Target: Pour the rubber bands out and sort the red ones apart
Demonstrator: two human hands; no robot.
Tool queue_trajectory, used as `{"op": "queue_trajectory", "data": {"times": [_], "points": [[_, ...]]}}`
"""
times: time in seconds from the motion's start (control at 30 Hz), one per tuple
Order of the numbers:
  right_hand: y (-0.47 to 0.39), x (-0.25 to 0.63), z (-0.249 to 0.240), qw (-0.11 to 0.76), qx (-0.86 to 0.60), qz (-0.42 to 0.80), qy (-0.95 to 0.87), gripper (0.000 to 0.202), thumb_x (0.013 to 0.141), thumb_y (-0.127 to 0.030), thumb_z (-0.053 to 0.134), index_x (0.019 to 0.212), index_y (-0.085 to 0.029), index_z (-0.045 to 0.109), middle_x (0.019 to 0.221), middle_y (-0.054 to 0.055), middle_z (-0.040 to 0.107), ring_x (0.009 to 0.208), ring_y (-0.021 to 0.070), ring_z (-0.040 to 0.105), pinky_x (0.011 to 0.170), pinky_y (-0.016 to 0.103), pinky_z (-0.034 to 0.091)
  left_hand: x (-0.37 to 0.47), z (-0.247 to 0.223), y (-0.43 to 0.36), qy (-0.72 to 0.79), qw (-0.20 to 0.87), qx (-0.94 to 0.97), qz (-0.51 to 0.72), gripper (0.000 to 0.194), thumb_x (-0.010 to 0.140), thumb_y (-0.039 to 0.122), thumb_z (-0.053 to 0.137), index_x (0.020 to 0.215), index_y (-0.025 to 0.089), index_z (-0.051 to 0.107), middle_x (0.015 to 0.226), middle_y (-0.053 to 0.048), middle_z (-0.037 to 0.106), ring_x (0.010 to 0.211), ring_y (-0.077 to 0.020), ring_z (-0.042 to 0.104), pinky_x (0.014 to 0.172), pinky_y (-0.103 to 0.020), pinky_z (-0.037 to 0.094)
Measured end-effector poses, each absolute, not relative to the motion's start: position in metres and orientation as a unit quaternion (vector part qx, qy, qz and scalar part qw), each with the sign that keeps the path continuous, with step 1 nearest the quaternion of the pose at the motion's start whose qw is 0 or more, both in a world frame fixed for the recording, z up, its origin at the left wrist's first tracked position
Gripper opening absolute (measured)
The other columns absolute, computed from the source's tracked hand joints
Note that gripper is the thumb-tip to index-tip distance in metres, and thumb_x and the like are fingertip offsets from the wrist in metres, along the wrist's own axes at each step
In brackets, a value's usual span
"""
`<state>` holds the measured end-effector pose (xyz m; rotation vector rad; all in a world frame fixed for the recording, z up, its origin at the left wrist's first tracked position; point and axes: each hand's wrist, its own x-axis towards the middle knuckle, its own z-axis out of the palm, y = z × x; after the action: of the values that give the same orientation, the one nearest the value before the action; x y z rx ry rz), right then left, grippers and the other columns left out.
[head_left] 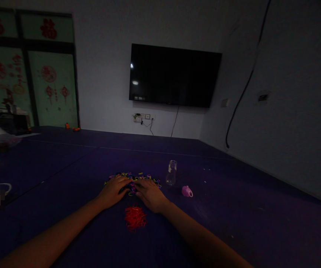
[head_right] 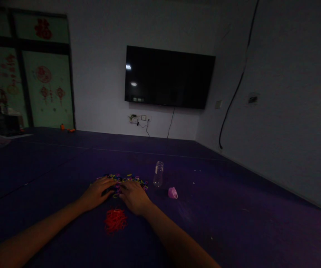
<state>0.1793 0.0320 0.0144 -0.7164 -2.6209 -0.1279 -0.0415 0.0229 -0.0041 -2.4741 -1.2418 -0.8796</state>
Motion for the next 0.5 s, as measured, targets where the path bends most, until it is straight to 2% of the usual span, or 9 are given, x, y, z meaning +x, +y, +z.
{"op": "queue_trajectory", "data": {"times": [0.1,0.2,0.3,0.5], "points": [[0.0318,0.1775,0.0143,0.188,-0.233,-0.076,-0.951,0.035,0.094,-0.029,0.042,0.125,-0.016,0.052,0.132,0.009,0.05,0.121,0.0232,0.044,0.103,0.039,0.033,-0.0416,-0.0048,0.023,-0.422,0.117,-0.848,-0.297,0.03,0.086,0.025,0.053,0.116,0.022,0.058,0.113,-0.008,0.065,0.105,-0.0225,0.058,0.097,-0.044,0.041],[0.0318,0.1765,0.0133,0.18,-0.218,-0.094,-0.955,0.035,0.094,-0.029,0.044,0.126,-0.017,0.05,0.137,0.009,0.046,0.123,0.0222,0.042,0.103,0.039,0.034,-0.0401,-0.0021,0.0209,-0.414,0.121,-0.849,-0.305,0.022,0.088,0.024,0.051,0.107,0.021,0.061,0.105,-0.007,0.067,0.1,-0.0219,0.059,0.092,-0.042,0.044],[0.0314,0.1763,0.0132,0.178,-0.218,-0.107,-0.954,0.035,0.094,-0.03,0.044,0.126,-0.017,0.05,0.135,0.009,0.048,0.122,0.0217,0.043,0.103,0.038,0.034,-0.0379,0.0018,0.0183,-0.403,0.124,-0.851,-0.313,0.016,0.089,0.022,0.048,0.095,0.019,0.063,0.092,-0.005,0.067,0.089,-0.0202,0.06,0.084,-0.038,0.046],[0.0318,0.1764,0.013,0.183,-0.217,-0.107,-0.953,0.034,0.093,-0.029,0.046,0.125,-0.017,0.051,0.131,0.009,0.051,0.12,0.0212,0.046,0.102,0.037,0.036,-0.0366,0.0024,0.019,-0.398,0.145,-0.846,-0.324,0.023,0.092,0.025,0.043,0.081,0.02,0.062,0.08,-0.004,0.065,0.079,-0.0185,0.059,0.081,-0.036,0.046]]}}
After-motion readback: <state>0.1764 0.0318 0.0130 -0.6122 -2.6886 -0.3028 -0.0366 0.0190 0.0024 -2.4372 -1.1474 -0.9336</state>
